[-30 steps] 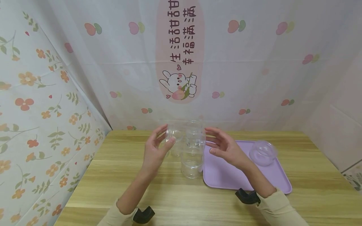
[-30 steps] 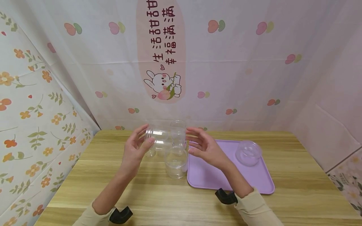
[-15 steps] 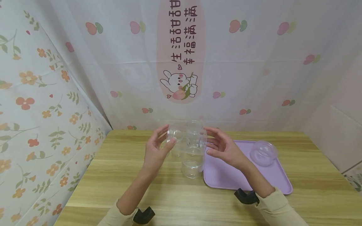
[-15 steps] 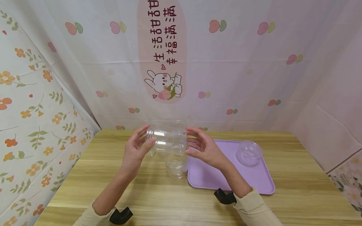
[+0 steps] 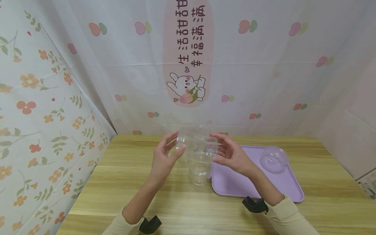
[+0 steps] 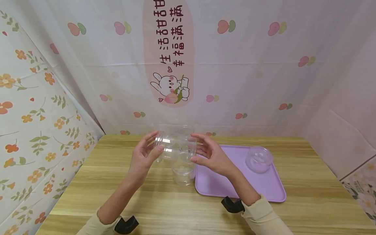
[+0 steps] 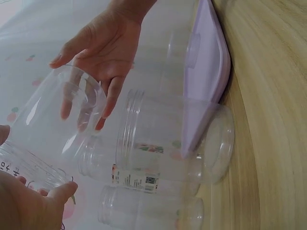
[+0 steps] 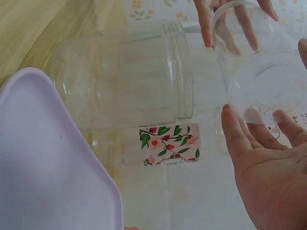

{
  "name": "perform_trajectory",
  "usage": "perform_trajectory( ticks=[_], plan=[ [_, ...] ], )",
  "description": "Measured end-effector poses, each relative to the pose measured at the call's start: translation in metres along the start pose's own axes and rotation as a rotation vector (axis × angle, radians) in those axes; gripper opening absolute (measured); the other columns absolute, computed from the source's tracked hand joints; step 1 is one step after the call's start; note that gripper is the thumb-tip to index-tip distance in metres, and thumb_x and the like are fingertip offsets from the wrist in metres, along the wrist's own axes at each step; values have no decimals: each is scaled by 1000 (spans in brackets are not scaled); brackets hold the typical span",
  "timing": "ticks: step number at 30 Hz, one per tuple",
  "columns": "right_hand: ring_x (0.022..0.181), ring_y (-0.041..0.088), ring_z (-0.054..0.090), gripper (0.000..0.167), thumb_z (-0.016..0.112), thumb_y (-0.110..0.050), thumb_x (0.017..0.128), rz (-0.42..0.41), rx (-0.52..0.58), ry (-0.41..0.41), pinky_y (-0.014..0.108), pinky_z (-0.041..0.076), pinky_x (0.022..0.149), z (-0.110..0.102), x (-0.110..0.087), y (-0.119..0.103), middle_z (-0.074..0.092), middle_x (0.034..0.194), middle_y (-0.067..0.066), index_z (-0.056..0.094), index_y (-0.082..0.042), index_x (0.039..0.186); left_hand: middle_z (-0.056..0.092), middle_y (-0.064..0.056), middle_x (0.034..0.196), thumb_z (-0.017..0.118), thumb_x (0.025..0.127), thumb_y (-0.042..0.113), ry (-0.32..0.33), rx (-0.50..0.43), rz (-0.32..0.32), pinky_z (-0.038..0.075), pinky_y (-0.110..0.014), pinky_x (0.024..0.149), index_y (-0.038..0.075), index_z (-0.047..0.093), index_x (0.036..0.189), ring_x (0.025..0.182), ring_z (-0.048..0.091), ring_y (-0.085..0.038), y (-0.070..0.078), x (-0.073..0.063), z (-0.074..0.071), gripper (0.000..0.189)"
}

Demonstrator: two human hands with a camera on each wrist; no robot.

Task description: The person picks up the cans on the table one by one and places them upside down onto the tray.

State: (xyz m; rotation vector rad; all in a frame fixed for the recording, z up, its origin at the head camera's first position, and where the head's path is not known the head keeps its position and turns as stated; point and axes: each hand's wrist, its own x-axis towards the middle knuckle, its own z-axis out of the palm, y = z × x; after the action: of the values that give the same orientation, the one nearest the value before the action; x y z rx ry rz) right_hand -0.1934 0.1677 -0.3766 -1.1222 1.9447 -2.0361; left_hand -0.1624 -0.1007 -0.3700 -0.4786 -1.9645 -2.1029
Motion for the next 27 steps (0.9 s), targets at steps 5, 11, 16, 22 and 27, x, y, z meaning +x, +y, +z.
perform_trajectory(
  ticks=[5, 11, 16, 22, 27],
  plan=[
    [129, 51, 47, 68, 70, 9, 91, -3, -23, 12, 44, 48, 103, -1, -2, 1, 37, 144, 39, 33, 11, 148, 46, -14, 149, 73, 95, 15, -17, 9, -10, 35, -52, 112, 13, 51, 145, 134, 45, -31, 0, 0, 0, 55],
    [128, 43, 52, 71, 73, 11, 88, -37, -68, 27, 45, 46, 105, -2, -4, -1, 41, 144, 36, 36, 9, 148, 44, -13, 151, 74, 94, 16, -47, 10, -28, 38, -56, 110, 13, 50, 146, 135, 45, -32, 0, 0, -1, 58],
    [127, 44, 52, 72, 73, 14, 86, -50, -83, 39, 45, 46, 105, -5, -6, -1, 41, 143, 36, 40, 4, 149, 45, -8, 149, 75, 93, 16, -78, 13, -49, 44, -55, 104, 16, 50, 146, 135, 45, -34, 0, -1, -3, 59],
    [127, 45, 51, 72, 71, 17, 85, -62, -108, 50, 42, 46, 105, -10, -10, 1, 43, 144, 31, 38, 7, 149, 46, -6, 147, 73, 95, 13, -127, 10, -49, 47, -49, 103, 15, 50, 146, 134, 47, -33, -2, -1, -7, 56],
    [128, 33, 53, 72, 72, 15, 86, -45, -129, 87, 37, 45, 106, -16, -14, -2, 46, 146, 24, 38, 7, 149, 49, -10, 145, 70, 97, 10, -140, -2, -39, 50, -41, 100, 9, 50, 145, 133, 49, -35, -2, 0, -10, 52]
  ],
)
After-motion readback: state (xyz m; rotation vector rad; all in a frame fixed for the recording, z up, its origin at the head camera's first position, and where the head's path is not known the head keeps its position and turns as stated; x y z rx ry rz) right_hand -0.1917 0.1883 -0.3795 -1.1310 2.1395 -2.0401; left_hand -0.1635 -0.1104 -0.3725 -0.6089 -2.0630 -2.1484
